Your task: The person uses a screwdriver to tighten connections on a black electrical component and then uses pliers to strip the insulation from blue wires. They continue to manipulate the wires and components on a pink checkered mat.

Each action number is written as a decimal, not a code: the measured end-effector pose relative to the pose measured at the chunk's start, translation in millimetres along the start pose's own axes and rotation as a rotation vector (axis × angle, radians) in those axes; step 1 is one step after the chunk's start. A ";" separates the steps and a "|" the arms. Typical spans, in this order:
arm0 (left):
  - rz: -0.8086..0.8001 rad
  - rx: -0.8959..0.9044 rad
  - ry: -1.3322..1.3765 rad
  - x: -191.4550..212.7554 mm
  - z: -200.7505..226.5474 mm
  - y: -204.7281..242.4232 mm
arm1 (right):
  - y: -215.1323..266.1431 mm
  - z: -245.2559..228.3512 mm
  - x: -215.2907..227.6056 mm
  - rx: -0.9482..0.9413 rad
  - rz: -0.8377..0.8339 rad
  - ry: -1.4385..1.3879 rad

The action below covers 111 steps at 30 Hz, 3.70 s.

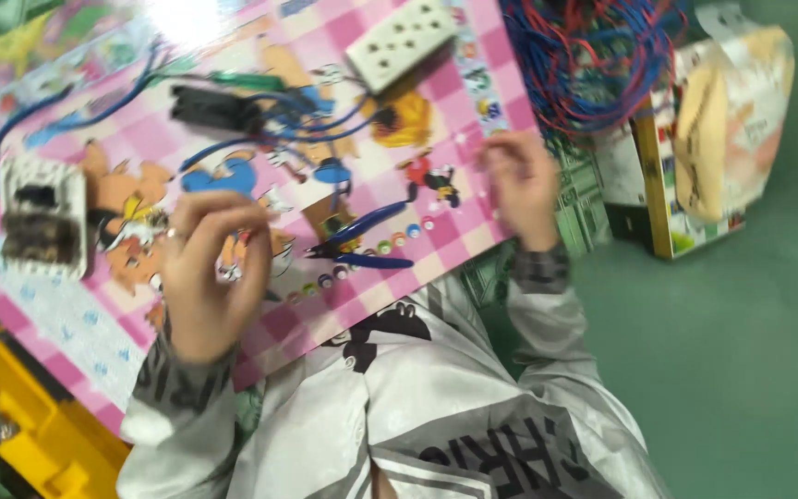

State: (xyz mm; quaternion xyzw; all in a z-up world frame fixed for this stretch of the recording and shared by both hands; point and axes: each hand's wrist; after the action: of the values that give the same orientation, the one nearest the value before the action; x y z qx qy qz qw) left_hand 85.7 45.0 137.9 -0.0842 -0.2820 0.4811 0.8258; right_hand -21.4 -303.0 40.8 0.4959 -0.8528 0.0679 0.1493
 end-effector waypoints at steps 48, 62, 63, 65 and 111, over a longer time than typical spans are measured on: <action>-0.105 -0.066 -0.764 -10.0 -137.4 52.9 | -140.6 -51.9 -55.4 0.471 -0.533 0.778; 0.127 -0.089 -0.641 22.1 -112.4 31.3 | -161.6 -28.0 -22.9 0.513 -0.299 0.566; 0.131 -0.089 -0.645 24.1 -116.6 26.6 | -161.8 -30.8 -24.5 0.518 -0.300 0.564; 0.127 -0.075 -0.728 26.8 -127.4 16.5 | -159.5 -33.6 -25.4 0.436 -0.309 0.548; 0.056 0.038 0.664 -2.2 -25.4 53.0 | 17.0 -110.1 -121.7 0.411 -0.697 -0.253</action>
State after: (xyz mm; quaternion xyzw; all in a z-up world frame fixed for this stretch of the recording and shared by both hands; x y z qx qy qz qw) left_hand 59.2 74.3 94.2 -0.2286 0.0140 0.4552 0.8604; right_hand 40.9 -165.0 106.4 0.7784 -0.6145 0.1208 -0.0444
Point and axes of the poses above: each hand's wrist, its own y-axis away from the middle knuckle, its own x-axis out of the back of the hand, z = x × y, and after that the axes turned 7 degrees about -x, right-handed
